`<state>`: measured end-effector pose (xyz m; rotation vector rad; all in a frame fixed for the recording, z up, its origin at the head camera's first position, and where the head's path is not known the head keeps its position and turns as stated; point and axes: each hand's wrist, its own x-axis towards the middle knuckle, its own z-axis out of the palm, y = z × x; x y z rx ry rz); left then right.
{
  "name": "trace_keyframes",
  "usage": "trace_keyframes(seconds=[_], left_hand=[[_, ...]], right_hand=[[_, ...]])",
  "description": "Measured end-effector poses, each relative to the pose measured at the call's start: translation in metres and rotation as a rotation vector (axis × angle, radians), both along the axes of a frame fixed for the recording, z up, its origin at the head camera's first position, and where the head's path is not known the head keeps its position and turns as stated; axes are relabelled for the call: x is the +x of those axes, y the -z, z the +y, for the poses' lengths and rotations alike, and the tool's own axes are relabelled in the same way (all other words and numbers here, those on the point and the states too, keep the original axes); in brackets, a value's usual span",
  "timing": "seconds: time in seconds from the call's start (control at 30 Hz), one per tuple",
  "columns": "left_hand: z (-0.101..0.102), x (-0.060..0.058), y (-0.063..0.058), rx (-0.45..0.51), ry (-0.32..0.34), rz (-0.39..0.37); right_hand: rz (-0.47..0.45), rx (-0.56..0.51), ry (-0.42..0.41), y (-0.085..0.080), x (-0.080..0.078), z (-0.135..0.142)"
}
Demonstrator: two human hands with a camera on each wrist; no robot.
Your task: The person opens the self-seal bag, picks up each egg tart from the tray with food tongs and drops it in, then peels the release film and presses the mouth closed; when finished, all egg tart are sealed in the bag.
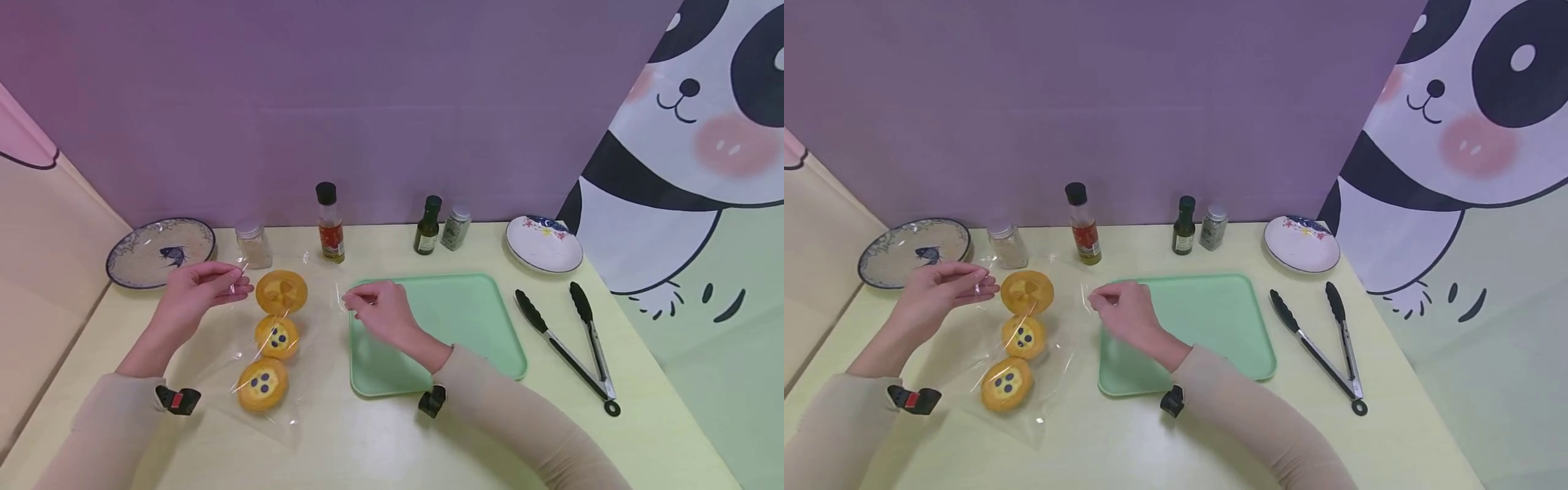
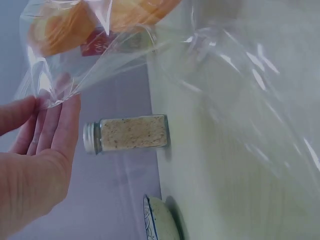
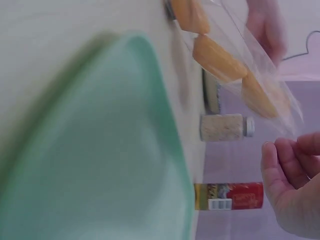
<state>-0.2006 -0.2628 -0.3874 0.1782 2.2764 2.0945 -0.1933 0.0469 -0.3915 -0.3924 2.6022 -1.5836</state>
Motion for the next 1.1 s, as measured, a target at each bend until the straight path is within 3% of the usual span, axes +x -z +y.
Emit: trace_keyframes(seconds=[0.1, 0.23, 0.37, 0.53, 0.77, 1.1], left_hand=[[-0.002, 0.01, -0.002, 0.087, -0.053, 0.01], [-0.002, 0.02, -0.008, 0.099, -0.143, 0.019], [0.001, 0.029, -0.014, 0.185, -0.188, 0.09], [0.006, 0.039, -0.019, 0.286, -0.228, 0.195], [0.015, 0.051, -0.027, 0.385, -0.25, 0.257], [0.022, 0.06, -0.037, 0.385, -0.312, 0.313]], right_hand=[[0.015, -0.027, 0.002, -0.007, -0.005, 0.0], [0.064, -0.045, -0.013, -0.015, -0.009, 0.0], [0.133, -0.048, -0.006, -0.023, -0.011, 0.001], [0.211, -0.042, 0.003, -0.034, -0.012, 0.001], [0.297, -0.03, -0.048, -0.046, -0.013, 0.006], [0.324, -0.084, -0.1, -0.055, -0.009, 0.009]])
